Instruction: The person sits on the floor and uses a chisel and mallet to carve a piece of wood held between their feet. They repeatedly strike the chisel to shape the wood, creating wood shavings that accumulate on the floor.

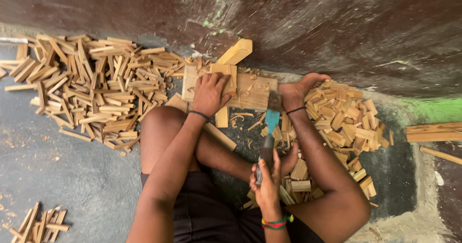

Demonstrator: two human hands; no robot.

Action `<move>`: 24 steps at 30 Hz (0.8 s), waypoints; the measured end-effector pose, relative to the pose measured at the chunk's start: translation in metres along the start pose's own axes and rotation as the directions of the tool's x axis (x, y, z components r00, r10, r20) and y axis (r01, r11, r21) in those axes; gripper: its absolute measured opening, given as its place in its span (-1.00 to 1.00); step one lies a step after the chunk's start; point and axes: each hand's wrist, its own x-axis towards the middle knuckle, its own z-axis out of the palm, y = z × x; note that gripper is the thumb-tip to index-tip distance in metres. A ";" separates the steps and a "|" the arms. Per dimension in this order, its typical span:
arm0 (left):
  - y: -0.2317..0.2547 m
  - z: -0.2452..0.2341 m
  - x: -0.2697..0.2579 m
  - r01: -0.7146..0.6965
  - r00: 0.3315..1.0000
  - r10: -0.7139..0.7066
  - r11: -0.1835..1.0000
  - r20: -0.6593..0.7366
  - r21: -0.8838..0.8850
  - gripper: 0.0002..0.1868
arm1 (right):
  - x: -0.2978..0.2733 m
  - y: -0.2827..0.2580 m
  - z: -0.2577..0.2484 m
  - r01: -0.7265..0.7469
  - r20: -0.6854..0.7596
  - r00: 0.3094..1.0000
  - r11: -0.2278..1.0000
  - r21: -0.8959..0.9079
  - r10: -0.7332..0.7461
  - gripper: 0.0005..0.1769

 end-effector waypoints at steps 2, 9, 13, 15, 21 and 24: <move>0.000 0.002 -0.002 -0.011 1.000 0.011 1.000 -0.006 0.013 -0.41 | -0.009 0.010 -0.003 -0.010 0.017 1.000 1.000 -0.018 0.011 -0.22; 0.001 -0.003 -0.001 0.044 0.999 -0.042 0.996 -0.029 0.075 -0.50 | -0.010 0.018 0.002 -0.026 0.087 0.996 0.999 -0.034 0.028 -0.20; 0.001 -0.002 0.003 0.093 0.995 -0.090 0.992 -0.045 0.082 -0.54 | -0.010 0.018 0.005 -0.011 0.096 0.995 0.997 -0.074 0.018 -0.19; 0.000 -0.001 0.005 0.110 0.993 -0.107 0.992 -0.053 0.059 -0.55 | -0.011 0.019 0.006 -0.018 0.090 0.996 0.996 -0.088 0.026 -0.19; -0.004 0.001 0.005 0.144 0.988 -0.144 0.990 -0.048 -0.002 -0.58 | -0.016 0.021 0.003 0.009 0.110 0.994 0.993 -0.118 0.004 -0.19; -0.006 0.001 0.005 0.183 0.982 -0.184 0.983 -0.031 -0.034 -0.60 | -0.019 0.019 0.002 0.023 0.130 0.991 0.995 -0.099 -0.010 -0.19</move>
